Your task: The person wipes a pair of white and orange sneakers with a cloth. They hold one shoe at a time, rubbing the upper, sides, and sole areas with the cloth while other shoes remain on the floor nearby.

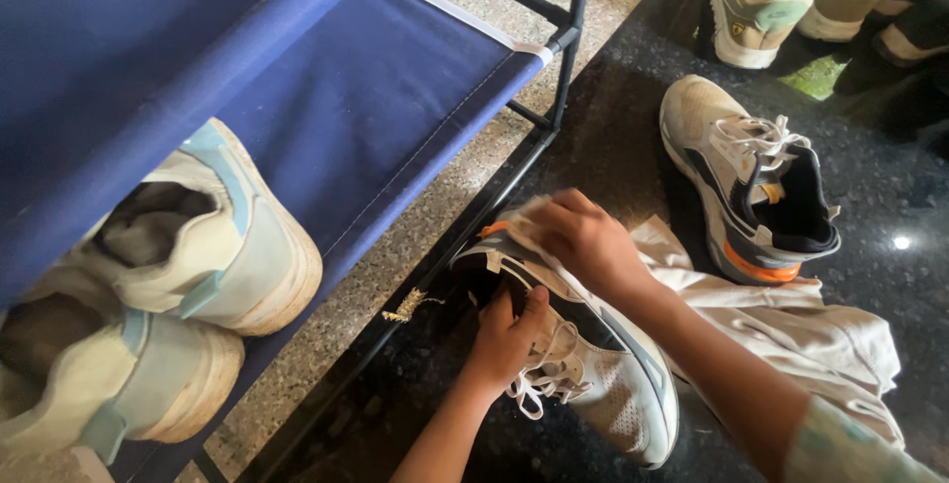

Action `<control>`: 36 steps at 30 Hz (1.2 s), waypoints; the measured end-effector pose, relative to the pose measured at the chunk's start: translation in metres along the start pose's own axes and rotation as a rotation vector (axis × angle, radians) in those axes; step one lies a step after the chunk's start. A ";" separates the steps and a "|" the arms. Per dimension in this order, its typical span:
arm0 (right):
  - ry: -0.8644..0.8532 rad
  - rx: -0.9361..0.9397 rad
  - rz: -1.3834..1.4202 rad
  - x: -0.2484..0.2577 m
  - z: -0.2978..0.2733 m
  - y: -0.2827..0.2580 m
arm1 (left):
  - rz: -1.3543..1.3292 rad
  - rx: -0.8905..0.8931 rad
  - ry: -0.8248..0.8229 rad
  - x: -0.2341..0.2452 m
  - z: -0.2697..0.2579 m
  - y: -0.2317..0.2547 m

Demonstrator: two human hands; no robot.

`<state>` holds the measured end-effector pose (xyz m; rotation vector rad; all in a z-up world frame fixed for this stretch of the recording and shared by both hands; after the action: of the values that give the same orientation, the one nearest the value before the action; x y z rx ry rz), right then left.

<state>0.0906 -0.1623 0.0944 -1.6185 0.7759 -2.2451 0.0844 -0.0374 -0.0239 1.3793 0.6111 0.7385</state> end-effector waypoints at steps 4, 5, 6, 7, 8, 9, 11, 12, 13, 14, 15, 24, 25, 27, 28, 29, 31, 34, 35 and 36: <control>-0.116 -0.019 0.070 0.019 -0.059 0.024 | 0.059 0.019 0.005 0.002 -0.003 -0.005; -0.110 0.026 0.081 0.027 -0.074 0.028 | 0.086 0.033 0.016 0.002 -0.002 -0.008; -0.126 0.030 0.103 0.033 -0.089 0.035 | 0.113 0.046 0.021 0.002 -0.001 -0.010; -0.142 0.035 0.125 0.040 -0.106 0.043 | 0.114 0.056 0.031 0.001 0.000 -0.011; -0.165 -0.069 0.096 0.040 -0.119 0.059 | 0.117 0.065 0.038 0.000 0.001 -0.012; -0.188 -0.173 0.068 0.037 -0.134 0.075 | 0.120 0.074 0.046 -0.001 0.002 -0.012; -0.234 -0.370 0.028 0.037 -0.178 0.102 | 0.165 0.068 0.056 -0.003 0.004 -0.010; -0.256 -0.468 0.009 0.035 -0.203 0.114 | 0.188 0.067 0.064 -0.003 0.004 -0.008; -0.220 -0.411 0.042 0.039 -0.220 0.110 | 0.189 0.088 0.055 -0.005 0.005 -0.009; -0.183 -0.354 0.076 0.043 -0.236 0.108 | 0.191 0.110 0.045 -0.006 0.005 -0.009; -0.146 -0.297 0.110 0.043 -0.249 0.103 | 0.194 0.132 0.035 -0.008 0.005 -0.010; -0.007 -0.591 0.136 0.052 -0.202 0.102 | 0.249 0.180 0.030 -0.014 0.009 -0.007; -0.005 -0.552 0.139 0.055 -0.187 0.096 | 0.250 0.179 0.026 -0.014 0.010 -0.008; -0.005 -0.470 0.142 0.057 -0.174 0.087 | 0.248 0.178 0.024 -0.014 0.010 -0.010; -0.020 -0.494 0.145 0.055 -0.178 0.091 | 0.251 0.192 0.030 -0.014 0.009 -0.012; -0.035 -0.518 0.147 0.051 -0.189 0.093 | 0.254 0.206 0.035 -0.013 0.008 -0.014; 0.012 -0.477 0.136 0.049 -0.224 0.094 | 0.240 0.204 0.043 -0.015 0.011 -0.015; 0.125 -0.350 0.092 0.048 -0.275 0.086 | 0.245 0.169 0.044 -0.015 0.012 -0.013; 0.122 -0.345 0.066 0.046 -0.283 0.086 | 0.275 0.152 0.042 -0.015 0.013 -0.011; 0.120 -0.342 0.037 0.048 -0.286 0.086 | 0.302 0.134 0.037 -0.017 0.016 -0.010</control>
<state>-0.2010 -0.1809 0.0168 -1.5997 1.2696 -2.2957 0.0862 -0.0612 -0.0329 1.6062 0.4927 0.9799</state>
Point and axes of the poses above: each hand's wrist, its own z-axis towards the middle knuckle, its own x-axis out of the back of the hand, y = z × x, the point moved 10 cm from there along z, towards the middle knuckle, and after that the axes turned 11 degrees about -x, right-handed, at the moved point
